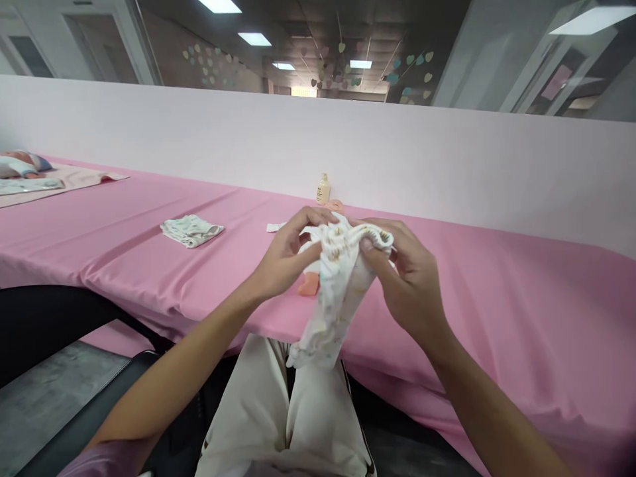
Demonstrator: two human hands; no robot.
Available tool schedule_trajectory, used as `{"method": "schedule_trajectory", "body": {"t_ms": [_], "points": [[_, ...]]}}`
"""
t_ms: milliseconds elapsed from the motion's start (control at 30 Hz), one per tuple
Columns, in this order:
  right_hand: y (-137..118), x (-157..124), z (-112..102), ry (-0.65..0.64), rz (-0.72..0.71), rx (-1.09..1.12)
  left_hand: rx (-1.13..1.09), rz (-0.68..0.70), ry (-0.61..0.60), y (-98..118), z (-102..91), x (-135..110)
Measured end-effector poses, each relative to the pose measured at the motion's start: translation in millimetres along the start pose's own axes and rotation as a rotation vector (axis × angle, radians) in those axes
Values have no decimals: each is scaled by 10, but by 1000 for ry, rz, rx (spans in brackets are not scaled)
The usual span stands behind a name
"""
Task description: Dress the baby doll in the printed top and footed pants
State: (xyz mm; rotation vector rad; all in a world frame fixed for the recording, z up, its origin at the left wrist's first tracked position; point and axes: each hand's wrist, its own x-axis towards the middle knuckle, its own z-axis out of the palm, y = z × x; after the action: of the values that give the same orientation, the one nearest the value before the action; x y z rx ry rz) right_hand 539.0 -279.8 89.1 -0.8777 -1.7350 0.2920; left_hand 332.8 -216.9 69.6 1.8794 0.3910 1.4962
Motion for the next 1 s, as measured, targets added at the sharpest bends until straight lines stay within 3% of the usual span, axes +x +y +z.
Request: {"method": "schedule_trajectory", "body": {"t_ms": [100,233,433,533,667,800,900,1000], "points": [[229,246,-100,71,-10,4,-19,-8,22,-163,-217,253],[484,674,-230,66,-47,70,20,-34,6,-258,-407,609],[627,1298,-334,187,-418,41,69,124,-52,-230,-443,1191],[723,1452,-356,239,-426,35,82,168,-46,-280,-423,1407],[955,1505,-273,229,-287,147,96,158,-49,-489,-375,1550],[1152,1507,-70,294,-291,469,1,203,-113,-761,-341,1585],[1242,1549,44,372,-306,671,-140,212,-226,-895,-334,1592],[1352,1611,49,228,-320,881,-177,178,-388,-921,-347,1588]]}}
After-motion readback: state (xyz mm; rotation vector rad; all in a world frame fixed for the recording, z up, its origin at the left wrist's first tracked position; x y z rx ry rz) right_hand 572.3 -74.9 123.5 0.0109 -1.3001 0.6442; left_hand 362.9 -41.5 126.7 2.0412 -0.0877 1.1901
